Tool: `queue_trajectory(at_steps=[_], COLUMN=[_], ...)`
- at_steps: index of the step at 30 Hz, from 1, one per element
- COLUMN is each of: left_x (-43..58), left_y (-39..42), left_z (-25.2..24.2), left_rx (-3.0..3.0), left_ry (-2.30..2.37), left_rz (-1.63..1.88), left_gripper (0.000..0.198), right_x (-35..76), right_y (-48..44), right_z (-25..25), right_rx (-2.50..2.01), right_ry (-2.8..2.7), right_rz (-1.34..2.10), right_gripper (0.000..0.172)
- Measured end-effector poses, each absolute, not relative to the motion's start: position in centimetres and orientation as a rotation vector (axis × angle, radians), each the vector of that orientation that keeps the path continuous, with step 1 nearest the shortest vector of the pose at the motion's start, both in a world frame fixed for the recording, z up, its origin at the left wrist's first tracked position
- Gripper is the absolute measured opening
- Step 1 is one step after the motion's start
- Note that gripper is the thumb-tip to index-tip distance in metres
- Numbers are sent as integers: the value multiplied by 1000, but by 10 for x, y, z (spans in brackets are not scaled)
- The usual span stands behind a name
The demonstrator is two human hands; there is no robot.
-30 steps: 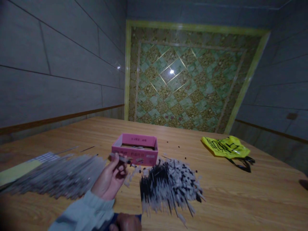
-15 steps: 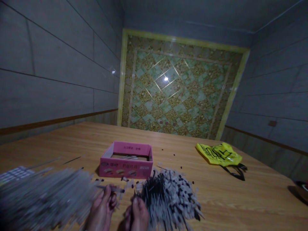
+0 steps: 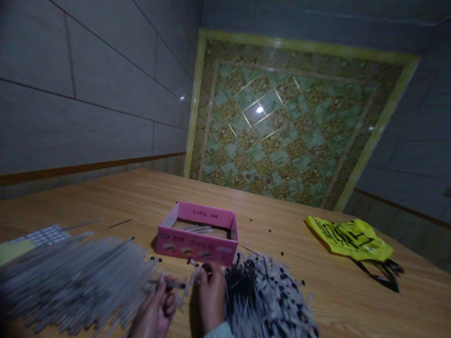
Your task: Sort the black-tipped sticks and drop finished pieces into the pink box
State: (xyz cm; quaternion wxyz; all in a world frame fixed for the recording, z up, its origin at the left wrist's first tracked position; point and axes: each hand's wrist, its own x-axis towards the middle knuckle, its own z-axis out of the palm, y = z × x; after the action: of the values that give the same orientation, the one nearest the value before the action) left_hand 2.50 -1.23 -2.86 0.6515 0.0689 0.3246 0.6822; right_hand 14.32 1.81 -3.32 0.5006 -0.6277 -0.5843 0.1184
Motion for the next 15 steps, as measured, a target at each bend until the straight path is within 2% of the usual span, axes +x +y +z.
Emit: queue_trajectory(at_steps=[9,15], left_x=[29,29], left_y=[-11,-9], left_z=[-34,-36], left_rx=[168,177], left_ry=[771,794], left_rz=[1495,1508], left_gripper=[43,43], right_x=[150,132], right_y=[54,59], right_z=[-19,-25], right_rx=[-1857,-1879], right_ry=[-1673,-1763], right_rz=[104,108], right_gripper=[22,16])
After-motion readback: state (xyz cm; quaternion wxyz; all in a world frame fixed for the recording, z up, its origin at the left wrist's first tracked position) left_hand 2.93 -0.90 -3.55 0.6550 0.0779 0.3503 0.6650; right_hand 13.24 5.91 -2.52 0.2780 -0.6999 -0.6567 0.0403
